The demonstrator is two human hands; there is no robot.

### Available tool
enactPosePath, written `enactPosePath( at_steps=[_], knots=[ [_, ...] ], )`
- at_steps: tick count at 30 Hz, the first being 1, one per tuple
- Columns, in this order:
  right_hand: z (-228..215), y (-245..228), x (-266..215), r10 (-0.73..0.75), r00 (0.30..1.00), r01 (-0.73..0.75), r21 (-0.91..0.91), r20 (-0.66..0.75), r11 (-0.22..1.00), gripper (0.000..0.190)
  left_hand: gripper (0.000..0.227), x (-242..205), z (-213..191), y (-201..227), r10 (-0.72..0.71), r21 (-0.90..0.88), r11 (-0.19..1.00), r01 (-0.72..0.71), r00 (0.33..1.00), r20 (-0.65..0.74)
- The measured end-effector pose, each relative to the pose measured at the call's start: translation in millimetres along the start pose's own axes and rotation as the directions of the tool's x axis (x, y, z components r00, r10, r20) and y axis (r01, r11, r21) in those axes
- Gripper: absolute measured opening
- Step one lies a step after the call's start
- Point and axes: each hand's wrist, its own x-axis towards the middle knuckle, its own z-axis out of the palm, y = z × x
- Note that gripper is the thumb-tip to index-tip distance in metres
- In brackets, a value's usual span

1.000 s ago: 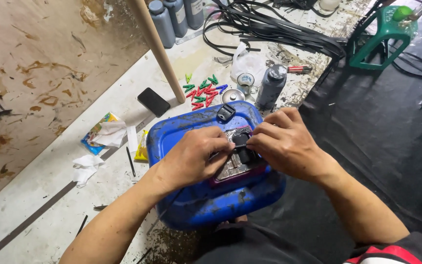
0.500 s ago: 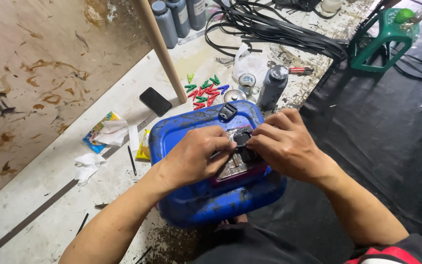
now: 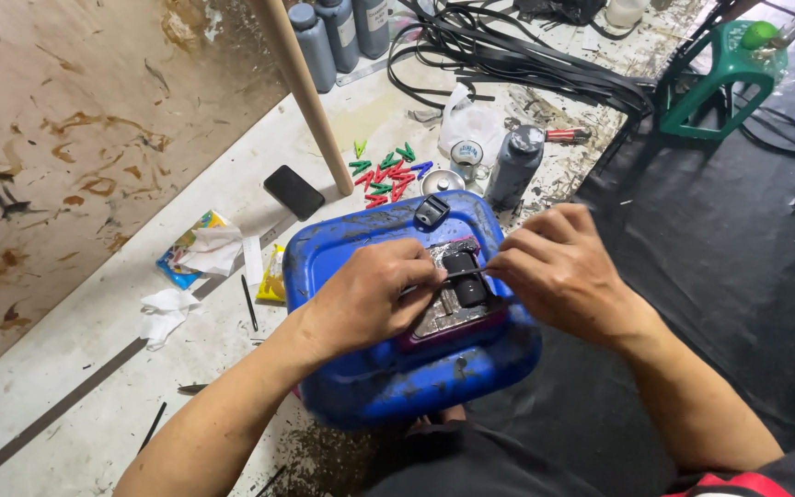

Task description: The person repeatedly rubs thin black rubber strips on a heated surface to soften and shape them, then hangs the strips on a wall rack using colored clips. The process is repeated for multiple strips.

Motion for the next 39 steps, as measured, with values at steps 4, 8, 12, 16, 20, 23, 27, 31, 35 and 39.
enactPosePath(
  at_steps=[4, 8, 12, 16, 20, 23, 27, 31, 35, 39],
  knots=[
    [-5.8, 8.2, -8.2, 0.038, 0.999, -0.038, -0.003, 0.034, 0.999, 0.007, 0.003, -2.7, -3.1, 1.8, -0.005, 0.005, 1.000, 0.005, 1.000, -0.015],
    [6.8, -11.5, 9.0, 0.022, 1.000, -0.021, 0.028, -0.022, 0.999, 0.015, 0.004, 1.0, 1.6, 0.1, 0.011, 0.033, 0.999, -0.010, 1.000, -0.010],
    [6.2, -6.9, 11.3, -0.017, 0.999, 0.018, 0.015, -0.047, 1.000, 0.022, 0.004, -0.4, -0.2, 4.1, 0.027, 0.041, 0.999, -0.026, 1.000, -0.008],
    [3.2, -3.1, 6.4, -0.023, 0.999, 0.022, -0.040, -0.032, 0.999, 0.021, 0.009, -3.5, -1.5, 5.2, 0.037, 0.060, 0.998, -0.038, 0.999, 0.006],
    [-1.7, -0.4, 4.2, -0.017, 0.999, 0.016, -0.058, -0.026, 0.998, 0.020, 0.008, -0.6, -3.2, 5.2, 0.077, 0.141, 0.987, -0.079, 0.997, 0.015],
    [-3.7, 1.4, 1.4, -0.006, 1.000, 0.004, -0.084, -0.020, 0.996, 0.020, 0.011, 2.7, -1.9, 10.2, 0.081, 0.212, 0.974, -0.082, 0.997, 0.014],
    [-7.9, 2.1, -1.7, 0.009, 1.000, -0.010, -0.091, -0.007, 0.996, 0.018, 0.012, 5.6, 12.7, 1.7, 0.094, 0.214, 0.973, -0.091, 0.996, -0.002],
    [-10.5, 5.9, -9.8, 0.035, 0.999, -0.034, -0.124, 0.013, 0.992, 0.014, 0.014, 9.1, 20.5, -0.3, 0.085, 0.242, 0.967, -0.081, 0.996, -0.009],
    [-13.4, 9.5, -16.8, 0.052, 0.998, -0.047, -0.130, 0.032, 0.990, 0.009, 0.011, 10.8, 29.5, -4.3, 0.085, 0.281, 0.957, -0.076, 0.996, -0.021],
    [-18.4, 11.7, -24.2, 0.069, 0.997, -0.063, -0.141, 0.036, 0.988, 0.009, 0.011, 19.3, 33.3, -3.4, 0.094, 0.287, 0.954, -0.083, 0.995, -0.026]
  ],
)
